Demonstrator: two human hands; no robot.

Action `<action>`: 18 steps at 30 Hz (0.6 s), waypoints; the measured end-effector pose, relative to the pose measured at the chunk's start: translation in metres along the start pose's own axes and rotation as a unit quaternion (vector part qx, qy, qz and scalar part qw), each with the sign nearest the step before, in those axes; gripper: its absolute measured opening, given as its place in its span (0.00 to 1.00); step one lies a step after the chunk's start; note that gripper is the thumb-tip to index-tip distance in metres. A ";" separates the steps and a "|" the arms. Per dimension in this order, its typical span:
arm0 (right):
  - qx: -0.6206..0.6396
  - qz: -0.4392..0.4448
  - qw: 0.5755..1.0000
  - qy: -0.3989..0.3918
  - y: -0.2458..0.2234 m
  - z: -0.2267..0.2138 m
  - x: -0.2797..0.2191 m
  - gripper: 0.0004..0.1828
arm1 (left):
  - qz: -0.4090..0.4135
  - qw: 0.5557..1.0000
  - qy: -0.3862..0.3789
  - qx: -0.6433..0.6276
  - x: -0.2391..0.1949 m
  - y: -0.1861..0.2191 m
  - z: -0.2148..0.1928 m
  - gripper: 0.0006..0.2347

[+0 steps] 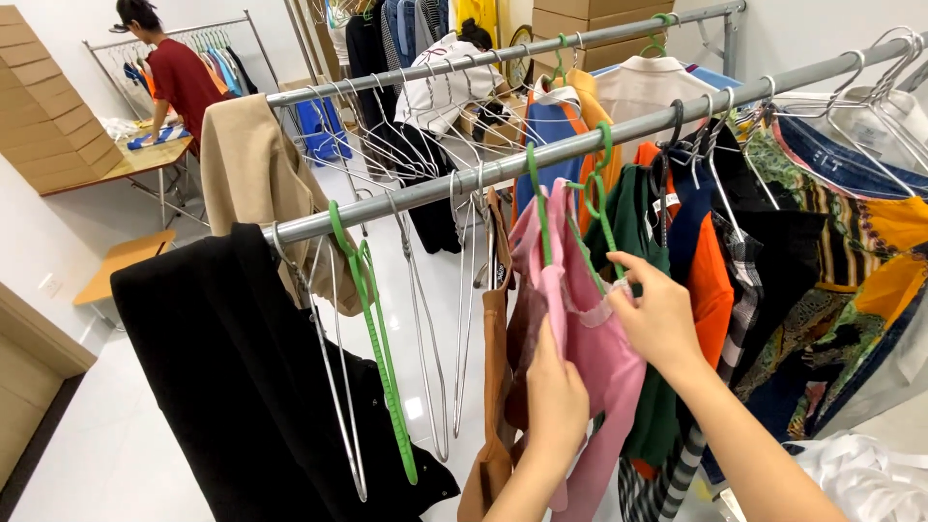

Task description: Removing a garment from a hanger, placing it in a plastic bag, and then into a cardboard box for shipping.

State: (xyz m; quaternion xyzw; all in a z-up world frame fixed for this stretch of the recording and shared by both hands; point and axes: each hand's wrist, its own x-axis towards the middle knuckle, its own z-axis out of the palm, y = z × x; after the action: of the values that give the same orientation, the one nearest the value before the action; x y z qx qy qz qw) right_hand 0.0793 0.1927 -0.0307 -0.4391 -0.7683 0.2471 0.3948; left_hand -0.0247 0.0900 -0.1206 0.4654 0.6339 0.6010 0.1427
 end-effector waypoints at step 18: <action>0.150 -0.017 0.971 -0.188 -0.054 0.067 -0.019 0.26 | 0.223 0.966 0.013 0.127 -0.030 0.120 -0.076 0.21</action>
State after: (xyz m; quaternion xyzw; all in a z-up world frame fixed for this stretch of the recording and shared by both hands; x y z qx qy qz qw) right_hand 0.0042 0.1477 -0.0364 -0.3076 -0.7903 0.4305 0.3090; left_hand -0.0145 0.0005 -0.0068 0.6013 0.5867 0.5387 -0.0637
